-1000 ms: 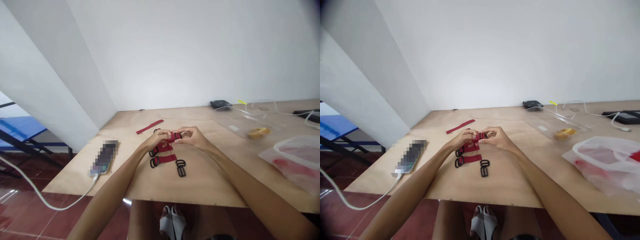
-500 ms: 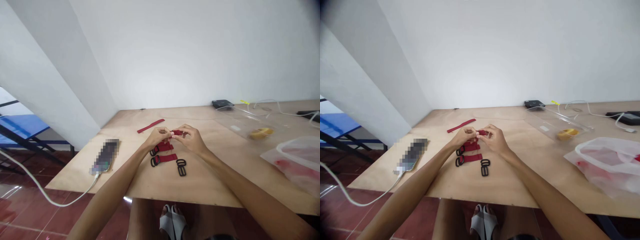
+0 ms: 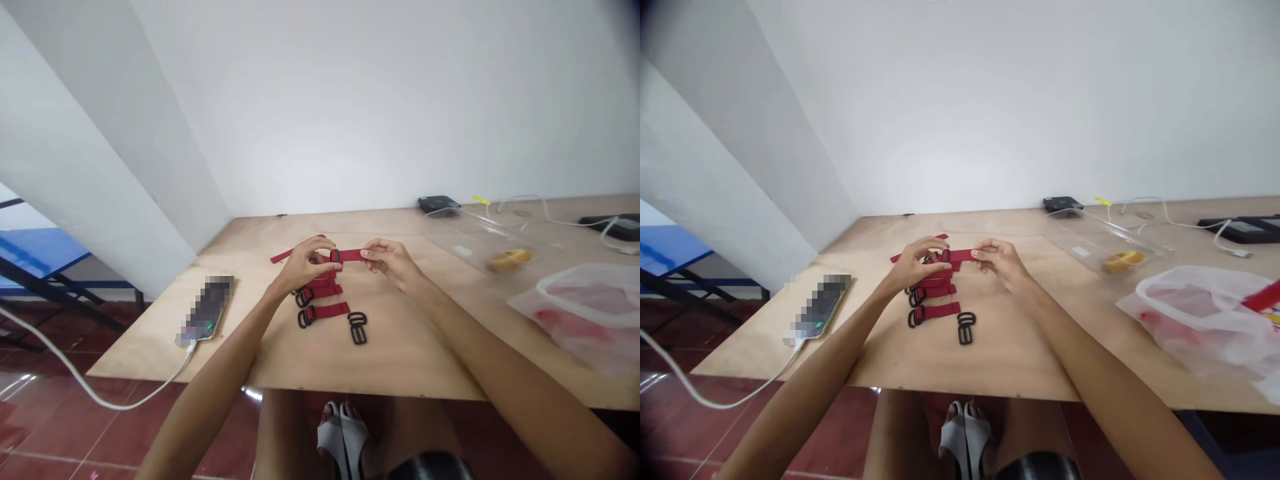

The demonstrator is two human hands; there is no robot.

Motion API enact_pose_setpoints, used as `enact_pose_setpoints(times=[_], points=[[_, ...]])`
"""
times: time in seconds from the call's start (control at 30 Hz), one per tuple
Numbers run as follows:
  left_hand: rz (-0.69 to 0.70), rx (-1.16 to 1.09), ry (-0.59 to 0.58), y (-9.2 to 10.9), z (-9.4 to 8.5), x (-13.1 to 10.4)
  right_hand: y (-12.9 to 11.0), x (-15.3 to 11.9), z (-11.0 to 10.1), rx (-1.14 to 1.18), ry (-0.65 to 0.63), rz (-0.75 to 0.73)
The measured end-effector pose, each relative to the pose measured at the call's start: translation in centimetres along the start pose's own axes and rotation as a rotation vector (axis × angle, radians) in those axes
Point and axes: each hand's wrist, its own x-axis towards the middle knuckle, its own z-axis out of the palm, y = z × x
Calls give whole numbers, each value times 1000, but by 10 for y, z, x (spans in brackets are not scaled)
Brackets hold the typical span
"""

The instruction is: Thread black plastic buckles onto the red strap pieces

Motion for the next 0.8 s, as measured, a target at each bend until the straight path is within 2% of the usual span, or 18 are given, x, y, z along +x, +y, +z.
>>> enact_pose_setpoints(times=[0.1, 0.23, 0.3, 0.37, 0.47, 0.6, 0.7, 0.8], points=[[-23, 176, -72, 18, -10, -15, -7, -9, -4, -86, -165, 3], [-66, 448, -160, 54, -19, -58, -12, -44, 0, -291, -375, -9], [-134, 514, -213, 68, -19, -82, -11, -63, 2, -404, -434, 2], [-177, 566, -241, 74, -17, -104, -7, -77, 3, -538, -365, -73], [-261, 647, -274, 70, -12, -126, 1, -86, 4, -721, -290, -164], [-278, 758, -308, 53, -9, -135, 10, -85, 7, -855, -343, -211], [-294, 757, -242, 44, -10, -134, 13, -80, 6, -865, -378, -189], [-326, 664, -173, 39, -18, -126, 14, -67, -4, -869, -346, -135]])
